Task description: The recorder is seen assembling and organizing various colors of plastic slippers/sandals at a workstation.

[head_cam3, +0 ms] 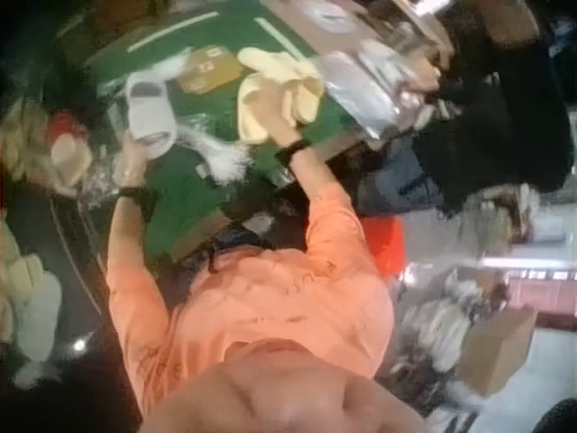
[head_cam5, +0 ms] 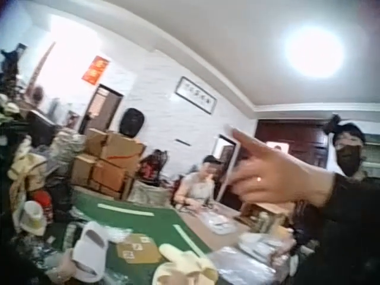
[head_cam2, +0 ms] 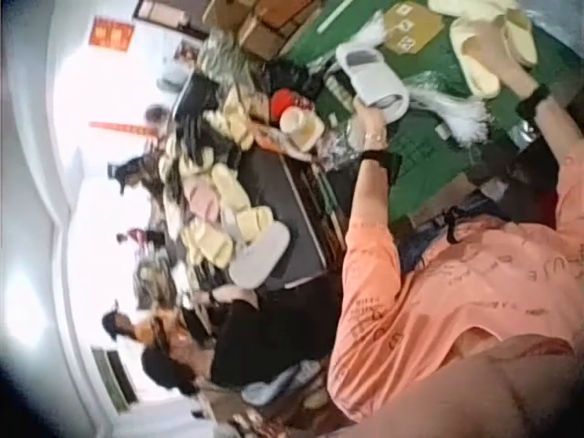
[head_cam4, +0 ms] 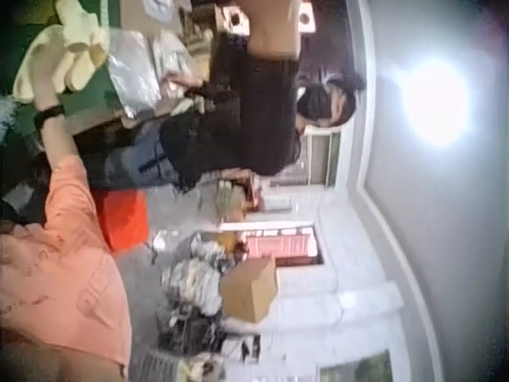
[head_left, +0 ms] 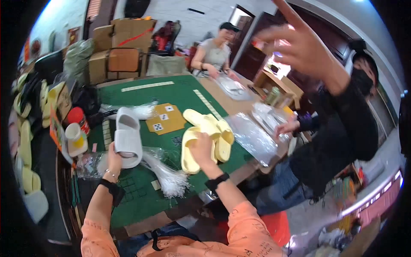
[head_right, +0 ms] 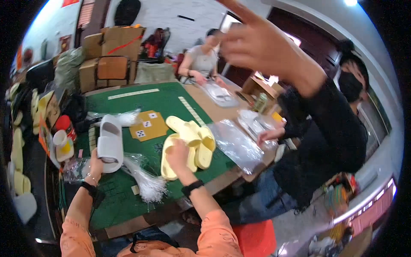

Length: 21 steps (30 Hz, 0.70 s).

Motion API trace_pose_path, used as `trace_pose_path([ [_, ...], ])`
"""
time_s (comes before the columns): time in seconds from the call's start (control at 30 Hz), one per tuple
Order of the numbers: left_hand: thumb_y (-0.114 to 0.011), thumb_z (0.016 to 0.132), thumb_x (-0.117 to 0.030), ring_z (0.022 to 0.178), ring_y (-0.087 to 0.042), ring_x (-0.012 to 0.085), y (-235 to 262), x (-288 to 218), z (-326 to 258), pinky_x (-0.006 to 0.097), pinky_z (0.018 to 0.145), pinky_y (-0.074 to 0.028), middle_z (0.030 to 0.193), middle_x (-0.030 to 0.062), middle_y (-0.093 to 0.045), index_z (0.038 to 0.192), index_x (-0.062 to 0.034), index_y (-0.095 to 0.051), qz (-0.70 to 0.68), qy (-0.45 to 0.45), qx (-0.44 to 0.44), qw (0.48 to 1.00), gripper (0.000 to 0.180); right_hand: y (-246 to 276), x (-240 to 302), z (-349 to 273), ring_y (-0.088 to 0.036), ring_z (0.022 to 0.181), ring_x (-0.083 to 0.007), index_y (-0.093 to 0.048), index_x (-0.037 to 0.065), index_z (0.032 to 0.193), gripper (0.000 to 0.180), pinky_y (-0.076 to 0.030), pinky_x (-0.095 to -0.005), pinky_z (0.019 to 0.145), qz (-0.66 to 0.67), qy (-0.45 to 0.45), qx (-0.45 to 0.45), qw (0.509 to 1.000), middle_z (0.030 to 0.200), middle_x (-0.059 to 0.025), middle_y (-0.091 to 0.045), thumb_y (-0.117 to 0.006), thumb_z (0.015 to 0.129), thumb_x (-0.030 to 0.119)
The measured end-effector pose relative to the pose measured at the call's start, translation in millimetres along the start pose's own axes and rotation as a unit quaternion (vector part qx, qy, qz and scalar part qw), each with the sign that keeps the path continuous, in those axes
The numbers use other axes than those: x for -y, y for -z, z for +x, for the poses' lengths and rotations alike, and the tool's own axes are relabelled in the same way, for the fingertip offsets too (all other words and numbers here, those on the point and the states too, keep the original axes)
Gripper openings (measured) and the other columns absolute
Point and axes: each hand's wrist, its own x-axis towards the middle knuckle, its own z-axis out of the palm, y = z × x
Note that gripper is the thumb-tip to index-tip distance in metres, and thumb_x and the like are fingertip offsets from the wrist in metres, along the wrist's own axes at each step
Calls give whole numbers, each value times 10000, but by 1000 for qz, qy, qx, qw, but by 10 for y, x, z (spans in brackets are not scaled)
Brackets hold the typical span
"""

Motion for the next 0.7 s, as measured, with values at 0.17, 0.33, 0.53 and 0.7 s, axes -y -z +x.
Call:
trace_pose_path([
  [0.17,-304,754,125,992,-469,160,74,-318,-253,271,857,-367,1099,69,-488,1162,-45,-406,-125,-63,10,990,454,-91,620,51,-477,905,-315,-451,-13,1059,416,-383,-400,779,179,-30,61,981,952,-176,-500,-584,735,212],
  [0.33,-368,650,149,1041,-446,200,478,-614,-943,310,914,-340,1144,97,-466,1173,-12,-434,49,-169,144,974,551,-425,909,56,-484,964,-259,-283,-19,1241,718,-412,-339,815,554,-84,226,797,1108,-155,-466,-658,699,266],
  [0.53,-617,715,-82,972,-478,154,534,-733,-1612,297,819,-414,1103,108,-469,1148,-6,-413,-180,21,75,981,484,-627,967,-275,-485,1012,-230,-344,30,1256,493,-391,-341,841,708,-210,121,663,1220,-104,-430,-440,803,201],
  [0.7,-597,792,-197,954,-489,118,239,-361,-1959,280,824,-408,1069,39,-522,1182,-30,-409,-310,35,7,950,464,-343,1383,-537,-403,1106,-296,-296,23,1264,518,-317,-415,945,750,-329,60,571,1236,-145,-387,-397,872,346],
])
